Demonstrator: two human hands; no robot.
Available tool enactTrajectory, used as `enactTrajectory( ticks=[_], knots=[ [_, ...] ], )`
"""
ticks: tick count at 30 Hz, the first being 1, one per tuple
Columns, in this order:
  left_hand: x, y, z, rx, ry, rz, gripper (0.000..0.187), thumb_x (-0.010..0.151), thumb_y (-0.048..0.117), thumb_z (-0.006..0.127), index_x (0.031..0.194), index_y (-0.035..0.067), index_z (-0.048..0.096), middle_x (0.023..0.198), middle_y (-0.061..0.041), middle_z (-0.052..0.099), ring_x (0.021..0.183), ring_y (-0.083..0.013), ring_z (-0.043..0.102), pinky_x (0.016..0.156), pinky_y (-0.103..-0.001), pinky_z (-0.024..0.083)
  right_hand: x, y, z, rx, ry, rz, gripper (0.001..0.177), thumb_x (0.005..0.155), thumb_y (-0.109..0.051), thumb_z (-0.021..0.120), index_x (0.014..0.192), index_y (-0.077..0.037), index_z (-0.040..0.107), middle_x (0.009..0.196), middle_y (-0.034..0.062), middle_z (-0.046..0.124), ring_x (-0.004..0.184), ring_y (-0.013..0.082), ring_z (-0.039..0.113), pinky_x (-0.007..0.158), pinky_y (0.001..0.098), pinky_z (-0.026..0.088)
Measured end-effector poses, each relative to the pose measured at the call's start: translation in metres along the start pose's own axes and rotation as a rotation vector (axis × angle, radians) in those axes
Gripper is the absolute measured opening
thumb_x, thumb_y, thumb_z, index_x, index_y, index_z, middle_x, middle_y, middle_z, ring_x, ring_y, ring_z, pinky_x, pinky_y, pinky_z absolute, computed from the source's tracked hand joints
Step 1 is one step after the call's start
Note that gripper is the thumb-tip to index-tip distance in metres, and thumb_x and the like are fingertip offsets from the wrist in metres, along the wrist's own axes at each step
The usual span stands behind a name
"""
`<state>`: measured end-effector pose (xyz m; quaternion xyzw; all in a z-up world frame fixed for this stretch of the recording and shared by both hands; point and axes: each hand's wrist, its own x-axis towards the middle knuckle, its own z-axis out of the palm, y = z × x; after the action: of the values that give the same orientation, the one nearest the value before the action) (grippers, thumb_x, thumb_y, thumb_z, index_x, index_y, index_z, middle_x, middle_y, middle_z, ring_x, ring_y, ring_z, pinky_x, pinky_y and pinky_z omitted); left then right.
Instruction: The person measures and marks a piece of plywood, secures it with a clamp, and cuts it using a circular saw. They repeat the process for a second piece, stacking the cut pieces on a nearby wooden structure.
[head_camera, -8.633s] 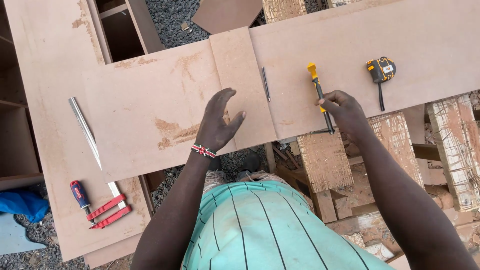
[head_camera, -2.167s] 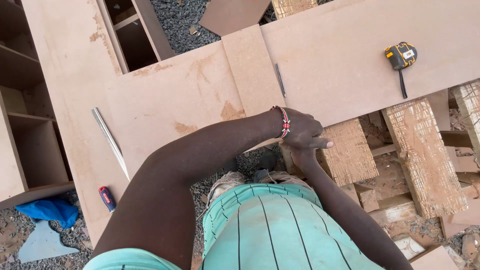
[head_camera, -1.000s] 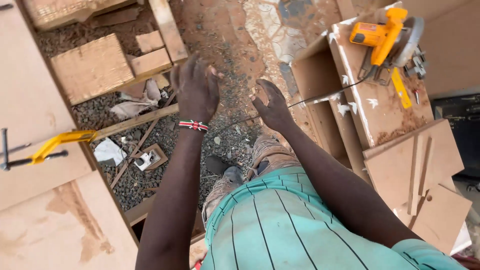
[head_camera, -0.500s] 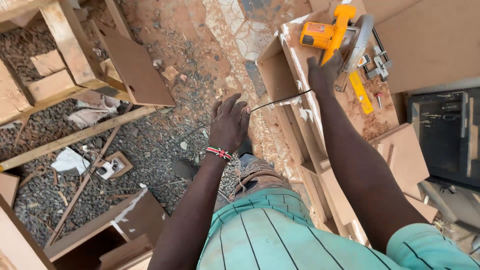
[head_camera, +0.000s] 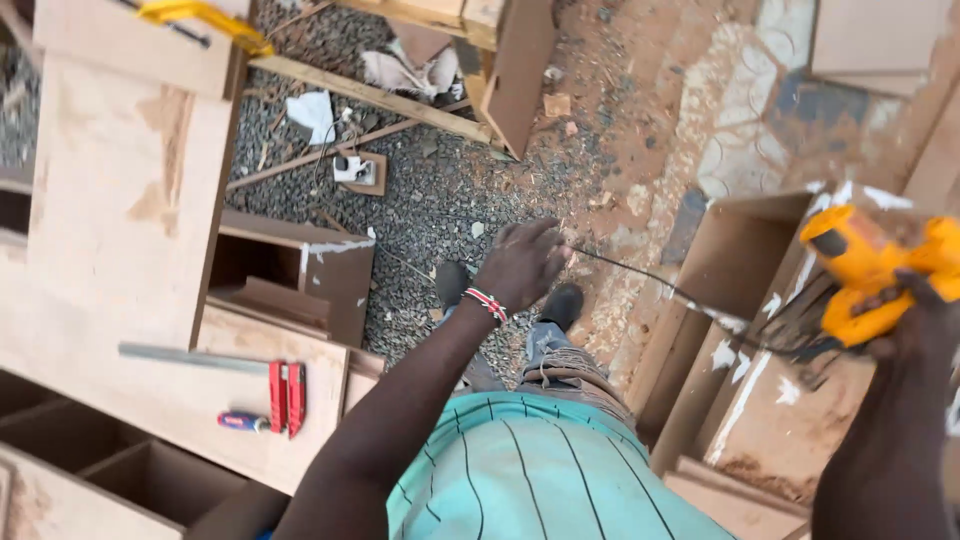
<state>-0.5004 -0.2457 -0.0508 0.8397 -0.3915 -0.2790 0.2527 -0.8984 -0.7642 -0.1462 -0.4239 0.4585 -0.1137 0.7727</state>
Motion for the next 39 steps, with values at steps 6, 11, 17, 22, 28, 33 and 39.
enactTrajectory(
  ticks=[6,11,17,22,28,33,39],
  knots=[
    [-0.028,-0.123,-0.023,0.006,0.321,-0.204,0.054,0.124,0.045,0.043,0.155,0.011,0.073,0.173,-0.013,0.063,0.157,-0.0367,0.064,0.127,-0.065,0.051,-0.083,0.005,0.313,0.029,-0.29,0.099,0.071,0.088,-0.01,0.078,0.151,-0.038,0.062,0.07,-0.0007,0.051,0.05,0.0059,0.052,0.042,0.0216,0.046],
    [-0.06,-0.198,-0.102,-0.083,0.459,-0.47,0.055,0.128,0.048,0.034,0.166,0.021,0.063,0.172,-0.014,0.06,0.159,-0.0449,0.064,0.136,-0.066,0.046,-0.099,0.053,0.54,-0.391,-0.569,0.07,0.017,0.096,-0.009,0.087,0.107,-0.007,0.074,0.055,0.0087,0.057,0.04,0.0272,0.066,0.037,0.0415,0.057],
    [-0.147,-0.337,-0.203,-0.062,0.831,-0.481,0.044,0.116,0.014,0.053,0.16,0.011,0.062,0.156,-0.026,0.066,0.151,-0.0546,0.063,0.127,-0.068,0.053,-0.138,0.062,0.768,-0.683,-0.876,-0.114,0.04,0.089,-0.008,0.1,0.124,0.002,0.082,0.057,0.021,0.067,0.038,0.0333,0.071,0.041,0.046,0.062],
    [-0.193,-0.433,-0.24,0.042,0.949,-0.427,0.035,0.118,0.021,0.061,0.152,0.014,0.067,0.151,-0.017,0.07,0.152,-0.0443,0.065,0.129,-0.058,0.053,-0.144,0.097,0.87,-0.943,-0.938,-0.204,0.052,0.092,-0.023,0.099,0.139,-0.006,0.084,0.069,0.019,0.077,0.046,0.0277,0.077,0.047,0.0408,0.065],
    [-0.197,-0.447,-0.26,-0.057,0.495,-0.528,0.049,0.114,0.053,0.073,0.155,0.027,0.064,0.163,-0.006,0.052,0.164,-0.0424,0.049,0.14,-0.065,0.041,-0.15,0.115,0.887,-1.194,-0.778,-0.061,0.049,0.093,-0.023,0.098,0.138,-0.012,0.086,0.106,0.0216,0.083,0.087,0.032,0.078,0.084,0.0502,0.065],
    [-0.183,-0.448,-0.264,-0.191,0.562,-0.408,0.052,0.112,0.058,0.071,0.149,0.022,0.07,0.161,-0.013,0.048,0.146,-0.0404,0.051,0.087,-0.067,0.069,-0.157,0.104,0.886,-1.4,-0.834,-0.1,0.025,0.092,-0.028,0.091,0.106,-0.017,0.073,0.084,0.0015,0.07,0.071,0.0165,0.061,0.066,0.0379,0.051],
    [-0.186,-0.456,-0.274,-0.185,0.516,-0.415,0.053,0.108,0.063,0.075,0.145,0.025,0.074,0.161,-0.012,0.049,0.153,-0.0396,0.045,0.1,-0.071,0.065,-0.14,0.111,0.877,-1.458,-0.973,-0.005,0.041,0.092,-0.033,0.098,0.113,-0.021,0.065,0.092,-0.0013,0.07,0.076,0.0163,0.06,0.068,0.0378,0.049]
  ],
)
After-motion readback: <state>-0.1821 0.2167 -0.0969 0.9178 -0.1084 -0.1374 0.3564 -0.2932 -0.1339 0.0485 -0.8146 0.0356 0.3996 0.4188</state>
